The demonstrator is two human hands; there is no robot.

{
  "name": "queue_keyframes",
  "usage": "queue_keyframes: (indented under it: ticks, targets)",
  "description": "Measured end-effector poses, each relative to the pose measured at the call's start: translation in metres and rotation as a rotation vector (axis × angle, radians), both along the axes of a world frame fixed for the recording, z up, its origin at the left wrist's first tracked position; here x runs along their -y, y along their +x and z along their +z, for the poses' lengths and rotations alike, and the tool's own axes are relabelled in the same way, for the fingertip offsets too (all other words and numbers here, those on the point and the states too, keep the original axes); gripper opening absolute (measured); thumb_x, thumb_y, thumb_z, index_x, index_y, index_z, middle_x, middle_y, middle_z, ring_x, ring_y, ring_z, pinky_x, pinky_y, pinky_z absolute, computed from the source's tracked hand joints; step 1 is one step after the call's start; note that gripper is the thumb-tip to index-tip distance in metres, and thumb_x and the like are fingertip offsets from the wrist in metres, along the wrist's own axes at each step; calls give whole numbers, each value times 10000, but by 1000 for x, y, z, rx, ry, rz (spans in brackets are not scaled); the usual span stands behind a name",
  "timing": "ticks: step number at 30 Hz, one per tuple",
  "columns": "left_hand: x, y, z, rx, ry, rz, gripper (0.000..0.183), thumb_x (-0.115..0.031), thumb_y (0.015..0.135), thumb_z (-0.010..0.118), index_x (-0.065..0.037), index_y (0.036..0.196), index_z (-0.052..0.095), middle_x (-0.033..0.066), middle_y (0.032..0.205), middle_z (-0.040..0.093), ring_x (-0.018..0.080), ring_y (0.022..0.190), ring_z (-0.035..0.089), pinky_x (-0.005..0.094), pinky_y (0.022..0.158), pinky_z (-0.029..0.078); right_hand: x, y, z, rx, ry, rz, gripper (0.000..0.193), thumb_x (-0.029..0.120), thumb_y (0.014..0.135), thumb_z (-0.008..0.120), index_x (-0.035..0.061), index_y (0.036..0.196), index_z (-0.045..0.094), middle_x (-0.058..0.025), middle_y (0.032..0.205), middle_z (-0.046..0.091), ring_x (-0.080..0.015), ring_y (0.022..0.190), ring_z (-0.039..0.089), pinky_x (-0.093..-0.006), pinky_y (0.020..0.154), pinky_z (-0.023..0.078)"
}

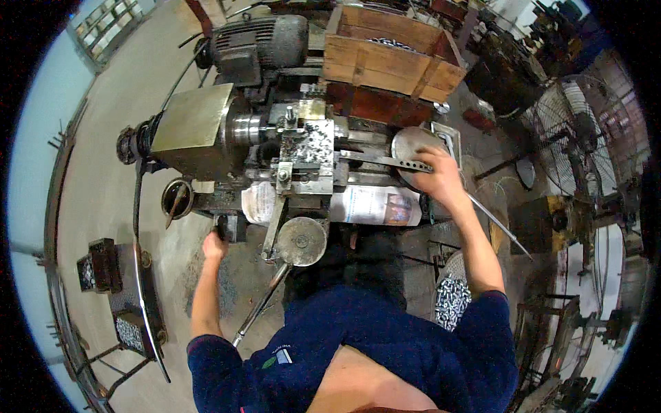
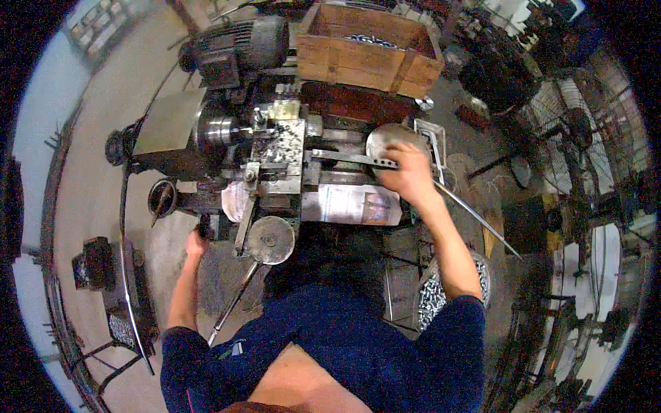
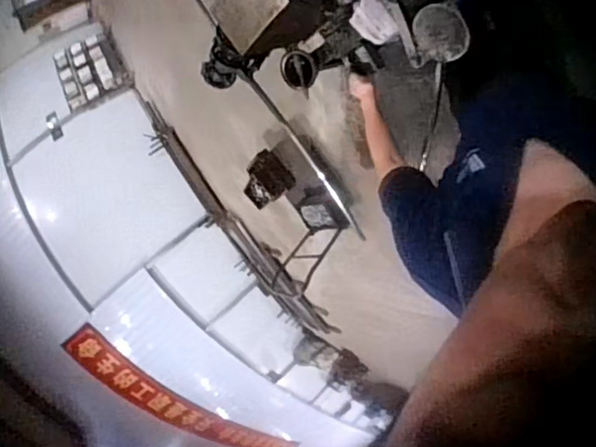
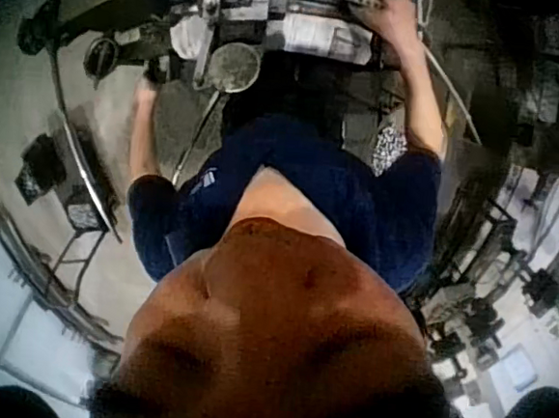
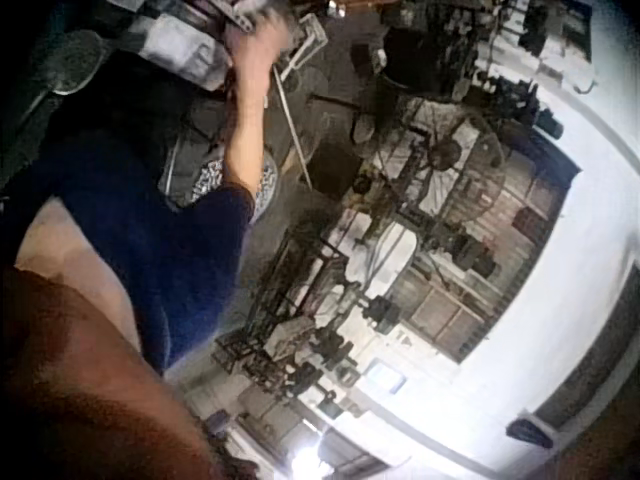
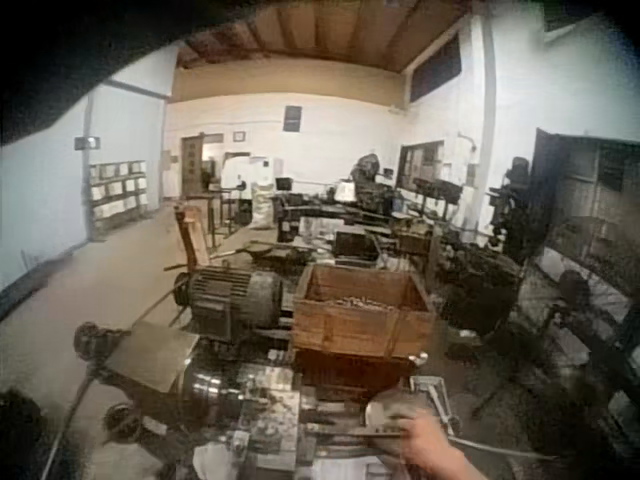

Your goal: The person operates a lathe to fabricate small metal components, taking finished parts from the chuck, placing them into a collection basket, and then inserting new workpieces to repeat the process.

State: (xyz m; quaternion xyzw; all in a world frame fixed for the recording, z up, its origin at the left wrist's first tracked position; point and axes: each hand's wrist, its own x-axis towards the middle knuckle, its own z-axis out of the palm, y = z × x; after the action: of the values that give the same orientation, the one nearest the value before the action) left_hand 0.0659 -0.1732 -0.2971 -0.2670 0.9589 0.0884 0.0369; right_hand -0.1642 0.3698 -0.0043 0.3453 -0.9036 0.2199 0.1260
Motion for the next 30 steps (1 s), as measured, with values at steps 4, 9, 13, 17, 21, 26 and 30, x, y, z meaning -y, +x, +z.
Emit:
queue_keyframes:
  ticks: [4,9,13,17,21,26,30]
  targets:
    - [18,-39,47,290,-267,-275,143,-220,743,591,-129,854,585,128,817,631,306,805,619,418,663,495,-108,21,-31,164,112,-436,338,116,577,608,5,893,656,-175,982,606,-337,930,568,-361,813,455]
    - [-7,-26,59,108,-207,-122,188,-236,734,642,-92,851,610,140,820,625,311,774,611,413,660,490,-252,32,-103,459,480,-1000,513,157,593,628,87,1100,588,-162,1084,589,-321,1003,554,-385,857,447]
    - [-20,14,85,38,7,-50,289,-228,729,655,-11,915,608,162,837,627,308,764,612,393,668,482,-303,51,-146,281,609,-1085,387,234,627,632,34,956,590,-204,888,624,-356,877,597,-417,789,475]
    - [-102,56,176,-34,840,-70,369,-182,797,619,31,1092,558,93,887,643,157,815,593,319,720,477,-248,123,-133,436,535,-1068,333,217,627,626,20,891,585,-216,833,619,-370,810,609,-456,694,489]
    - [-175,73,211,161,1003,-152,379,-215,800,622,-4,1110,562,108,912,640,168,856,595,317,781,462,-209,204,-152,478,267,-910,283,233,571,597,3,729,550,-231,689,569,-412,647,563,-480,594,461]
    - [-201,67,192,260,829,-215,284,-197,792,615,-16,1011,603,148,827,636,197,761,610,328,723,465,-150,229,-148,624,-48,-899,262,227,563,582,3,689,529,-207,615,546,-385,615,550,-428,569,436]
    - [-202,62,197,298,823,-232,260,-180,794,606,-14,994,608,155,811,634,225,738,609,336,712,467,-145,232,-148,663,-21,-903,326,266,558,615,8,734,522,-227,645,561,-418,649,560,-450,581,437]
